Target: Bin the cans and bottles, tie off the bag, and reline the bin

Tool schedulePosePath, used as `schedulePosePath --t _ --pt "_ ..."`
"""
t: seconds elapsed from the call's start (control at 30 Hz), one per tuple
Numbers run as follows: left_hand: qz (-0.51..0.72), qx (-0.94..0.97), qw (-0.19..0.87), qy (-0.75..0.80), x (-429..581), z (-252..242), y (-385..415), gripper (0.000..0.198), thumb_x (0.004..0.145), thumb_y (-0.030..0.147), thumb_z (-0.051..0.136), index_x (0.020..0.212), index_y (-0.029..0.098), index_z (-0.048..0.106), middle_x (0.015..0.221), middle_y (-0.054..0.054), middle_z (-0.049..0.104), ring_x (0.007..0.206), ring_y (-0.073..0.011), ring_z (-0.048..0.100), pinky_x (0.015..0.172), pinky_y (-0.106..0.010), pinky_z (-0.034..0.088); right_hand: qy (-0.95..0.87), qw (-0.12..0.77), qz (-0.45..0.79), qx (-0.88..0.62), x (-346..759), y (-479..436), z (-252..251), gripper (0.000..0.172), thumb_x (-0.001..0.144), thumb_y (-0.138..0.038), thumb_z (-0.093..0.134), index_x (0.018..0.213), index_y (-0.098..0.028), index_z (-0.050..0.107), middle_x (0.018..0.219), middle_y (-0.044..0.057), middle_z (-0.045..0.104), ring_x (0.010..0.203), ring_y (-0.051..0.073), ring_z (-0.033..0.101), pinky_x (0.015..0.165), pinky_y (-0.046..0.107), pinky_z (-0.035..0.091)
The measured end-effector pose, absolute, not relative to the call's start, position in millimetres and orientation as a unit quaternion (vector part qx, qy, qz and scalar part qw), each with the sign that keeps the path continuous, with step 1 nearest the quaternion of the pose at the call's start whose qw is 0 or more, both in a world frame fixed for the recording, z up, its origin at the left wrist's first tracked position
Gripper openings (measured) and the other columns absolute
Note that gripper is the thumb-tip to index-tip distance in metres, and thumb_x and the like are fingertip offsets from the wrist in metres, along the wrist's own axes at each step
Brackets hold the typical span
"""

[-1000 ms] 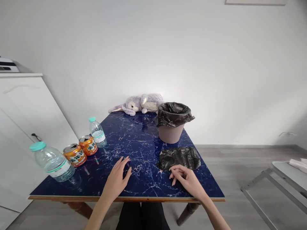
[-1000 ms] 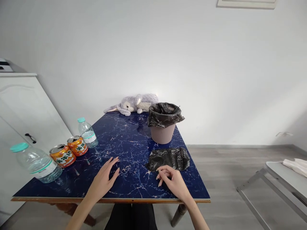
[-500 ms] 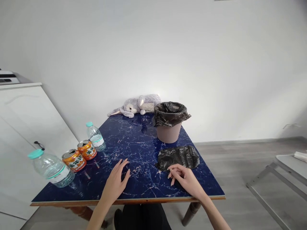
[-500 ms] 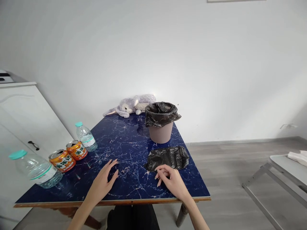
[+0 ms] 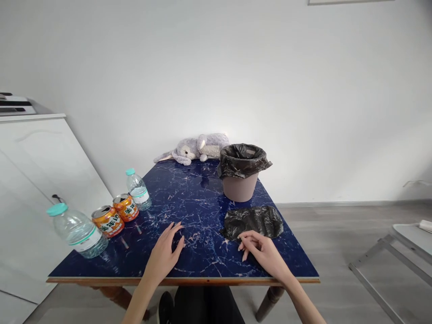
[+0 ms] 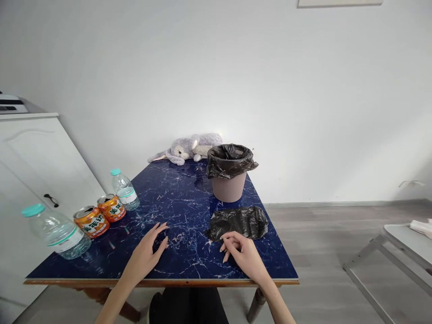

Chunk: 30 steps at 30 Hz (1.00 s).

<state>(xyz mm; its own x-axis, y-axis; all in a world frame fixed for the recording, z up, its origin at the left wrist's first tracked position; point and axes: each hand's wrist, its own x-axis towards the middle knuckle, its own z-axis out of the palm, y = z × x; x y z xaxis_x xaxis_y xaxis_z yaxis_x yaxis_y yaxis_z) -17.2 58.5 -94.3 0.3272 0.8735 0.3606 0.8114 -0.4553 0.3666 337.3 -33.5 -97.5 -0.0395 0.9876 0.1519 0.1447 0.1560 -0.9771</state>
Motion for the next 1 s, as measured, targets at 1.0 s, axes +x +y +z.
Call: schedulePosePath --t 1.0 --pt "0.307 0.805 0.075 0.502 -18.0 -93.2 52.1 0.038 0.106 0.046 0.05 0.136 0.029 0.066 0.148 -0.005 0.068 0.148 -0.0303 0.054 0.121 -0.051 0.048 -0.566 0.498 0.415 -0.509 332.3 -39.6 -103.4 0.046 0.101 -0.064 0.06 0.113 -0.021 0.069 0.089 0.005 0.077 0.068 0.021 0.074 0.075 0.034 0.056"
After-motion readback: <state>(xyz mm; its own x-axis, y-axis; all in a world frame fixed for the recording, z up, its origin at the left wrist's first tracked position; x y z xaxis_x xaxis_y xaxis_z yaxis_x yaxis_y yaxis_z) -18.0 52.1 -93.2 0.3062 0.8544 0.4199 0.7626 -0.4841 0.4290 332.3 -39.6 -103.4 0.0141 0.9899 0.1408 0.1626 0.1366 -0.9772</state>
